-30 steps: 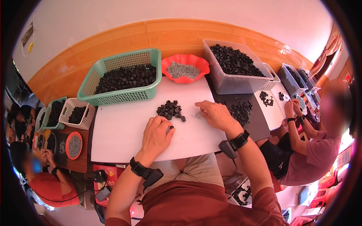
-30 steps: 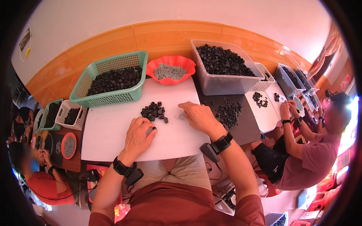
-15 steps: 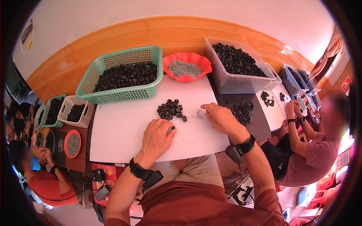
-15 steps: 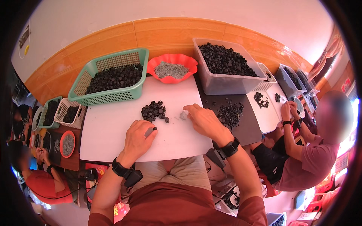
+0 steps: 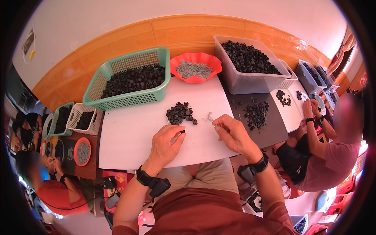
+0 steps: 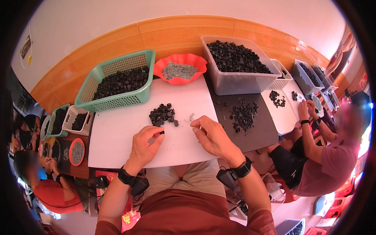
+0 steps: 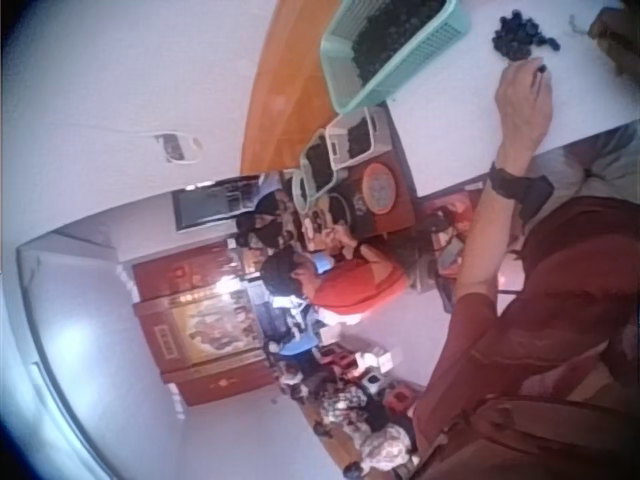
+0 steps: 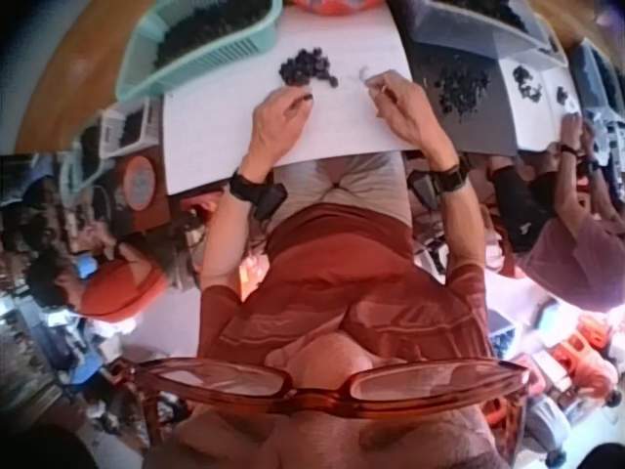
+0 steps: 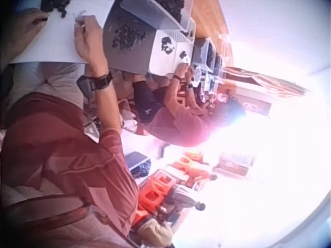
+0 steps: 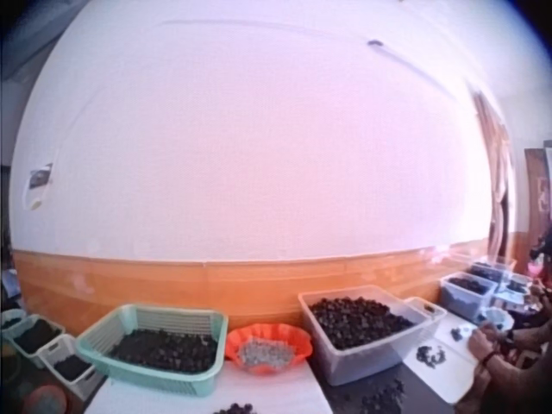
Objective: Manual assembly of small black plastic or rubber components on a work surface.
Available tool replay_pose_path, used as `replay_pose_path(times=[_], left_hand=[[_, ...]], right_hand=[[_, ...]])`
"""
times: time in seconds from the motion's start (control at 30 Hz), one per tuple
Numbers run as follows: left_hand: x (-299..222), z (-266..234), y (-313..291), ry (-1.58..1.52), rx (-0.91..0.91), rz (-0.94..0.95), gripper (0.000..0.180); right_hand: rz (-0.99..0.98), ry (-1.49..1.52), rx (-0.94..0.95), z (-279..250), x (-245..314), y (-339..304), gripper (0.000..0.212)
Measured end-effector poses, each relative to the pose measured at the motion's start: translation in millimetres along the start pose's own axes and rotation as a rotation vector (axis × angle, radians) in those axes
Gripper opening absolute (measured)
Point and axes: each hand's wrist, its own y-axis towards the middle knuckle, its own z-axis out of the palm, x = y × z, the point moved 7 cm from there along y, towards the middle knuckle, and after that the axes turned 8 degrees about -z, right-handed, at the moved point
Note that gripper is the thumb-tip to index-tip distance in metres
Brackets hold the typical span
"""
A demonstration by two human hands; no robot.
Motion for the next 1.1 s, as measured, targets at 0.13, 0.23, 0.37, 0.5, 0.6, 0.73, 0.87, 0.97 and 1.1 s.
replay_pose_path(times=[0.13, 0.23, 0.37, 0.5, 0.6, 0.73, 0.87, 0.97, 1.1], left_hand=[[1.8, 2.7, -1.1, -0.089, 0.078, -0.111, 0.02], [10.0, 7.4, -5.2, -0.239, 0.118, -0.171, 0.017], [21.1, 14.6, -9.9, -0.5, 0.195, -0.325, 0.017], [23.1, 17.2, -11.6, -0.7, 0.238, -0.373, 0.019], [22.2, 18.7, -12.7, -0.798, 0.271, -0.394, 0.019], [20.2, 21.7, -15.7, -0.86, 0.298, -0.443, 0.018], [19.6, 25.3, -19.1, -0.911, 0.305, -0.488, 0.019], [20.4, 26.5, -20.8, -0.936, 0.301, -0.506, 0.019], [21.6, 27.3, -21.4, -0.933, 0.303, -0.517, 0.019]], right_hand=[[0.038, 0.305, -0.096, 11.7, -5.3, -6.1, 0.012], [0.029, 0.493, -0.146, 23.5, -9.1, -9.0, 0.01], [0.064, 0.704, -0.18, 39.1, -12.9, -10.4, 0.012], [0.104, 0.765, -0.161, 51.0, -12.5, -8.3, 0.009], [0.05, 0.76, -0.162, 56.5, -8.9, -5.7, 0.011], [-0.066, 0.698, -0.176, 58.5, -0.8, -2.6, 0.013], [-0.126, 0.629, -0.176, 60.3, 3.1, -1.9, 0.013], [-0.135, 0.589, -0.198, 59.6, 6.0, -2.6, 0.011], [-0.153, 0.537, -0.19, 57.6, 11.3, -3.9, 0.011]])
